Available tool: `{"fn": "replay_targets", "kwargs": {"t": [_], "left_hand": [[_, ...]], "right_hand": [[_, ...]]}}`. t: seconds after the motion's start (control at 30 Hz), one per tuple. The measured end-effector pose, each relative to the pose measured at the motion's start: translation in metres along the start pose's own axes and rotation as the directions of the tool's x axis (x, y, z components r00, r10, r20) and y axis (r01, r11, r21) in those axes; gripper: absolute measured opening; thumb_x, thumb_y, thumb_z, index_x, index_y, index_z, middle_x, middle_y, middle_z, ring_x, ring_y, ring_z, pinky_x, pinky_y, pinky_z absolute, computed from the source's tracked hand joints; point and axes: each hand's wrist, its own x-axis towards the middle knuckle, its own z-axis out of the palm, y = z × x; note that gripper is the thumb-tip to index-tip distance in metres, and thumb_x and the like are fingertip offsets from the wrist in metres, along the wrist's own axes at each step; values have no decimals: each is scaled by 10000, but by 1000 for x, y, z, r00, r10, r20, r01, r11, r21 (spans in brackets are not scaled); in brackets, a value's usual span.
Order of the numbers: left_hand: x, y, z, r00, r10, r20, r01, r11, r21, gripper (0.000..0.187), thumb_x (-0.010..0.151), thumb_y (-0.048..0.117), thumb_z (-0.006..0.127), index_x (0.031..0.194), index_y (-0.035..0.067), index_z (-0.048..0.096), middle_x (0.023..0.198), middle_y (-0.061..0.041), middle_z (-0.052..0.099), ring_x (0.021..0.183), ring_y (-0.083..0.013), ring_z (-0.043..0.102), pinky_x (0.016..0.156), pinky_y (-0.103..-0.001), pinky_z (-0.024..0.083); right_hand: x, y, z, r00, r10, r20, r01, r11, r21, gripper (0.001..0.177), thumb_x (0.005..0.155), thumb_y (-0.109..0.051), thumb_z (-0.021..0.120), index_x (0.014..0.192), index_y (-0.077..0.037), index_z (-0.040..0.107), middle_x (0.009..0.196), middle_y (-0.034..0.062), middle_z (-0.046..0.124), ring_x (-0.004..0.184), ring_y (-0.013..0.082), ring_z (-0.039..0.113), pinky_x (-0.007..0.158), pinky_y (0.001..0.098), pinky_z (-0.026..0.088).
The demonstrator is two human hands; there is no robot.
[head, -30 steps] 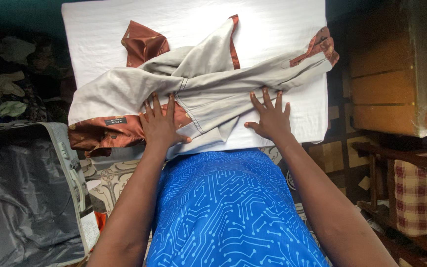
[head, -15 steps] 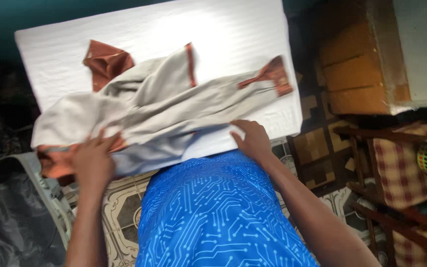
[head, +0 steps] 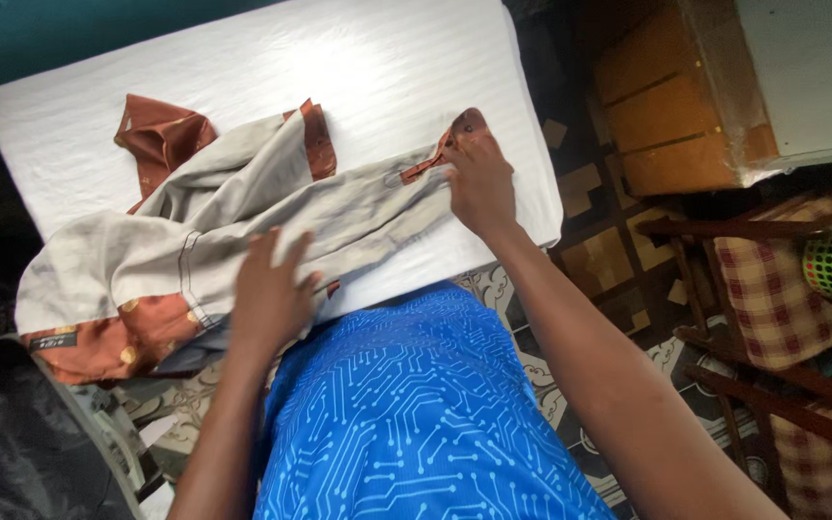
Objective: The person spreads a patterned brown and white garment on a flat surface, smooths it by hand, and folds it.
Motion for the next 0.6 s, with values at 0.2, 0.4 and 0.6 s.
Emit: {"fn": "replay_targets", "kwargs": {"t": [0.2, 0.4, 0.6], "left_hand": [[2, 1, 25, 980, -134, 150, 127, 990, 53, 699, 812, 401, 795, 1432, 195, 550, 1578, -268, 346, 1447, -490, 298, 1144, -558, 286], [-13, -15, 36, 989, -133, 68, 137, 989, -53, 542, 819, 322, 796, 1330, 177, 689, 1566, -276, 406, 1442, -515, 366, 1169, -524, 337], [11, 21, 26, 935, -329, 133, 311, 941, 135, 366, 839, 330, 786, 1154, 145, 754, 1304, -190, 645, 1240, -442, 577, 1013, -523, 489]], "right_hand": [[-12, -11, 11, 994, 106, -8, -106, 986, -127, 856, 785, -236, 796, 1539, -3, 465, 1342, 179, 552, 1239, 362, 474, 1065, 563, 325], [-17, -5, 4, 930, 313, 192, -331, 941, 67, 523, 839, -408, 824, 1216, -120, 603, 1189, 37, 596, 1210, 263, 521, 1002, 511, 338], [-14, 4, 11, 972, 198, 129, -190, 979, -73, 392, 873, -369, 790, 1205, -171, 721, 1150, 100, 560, 1095, 313, 491, 892, 515, 335]]}}
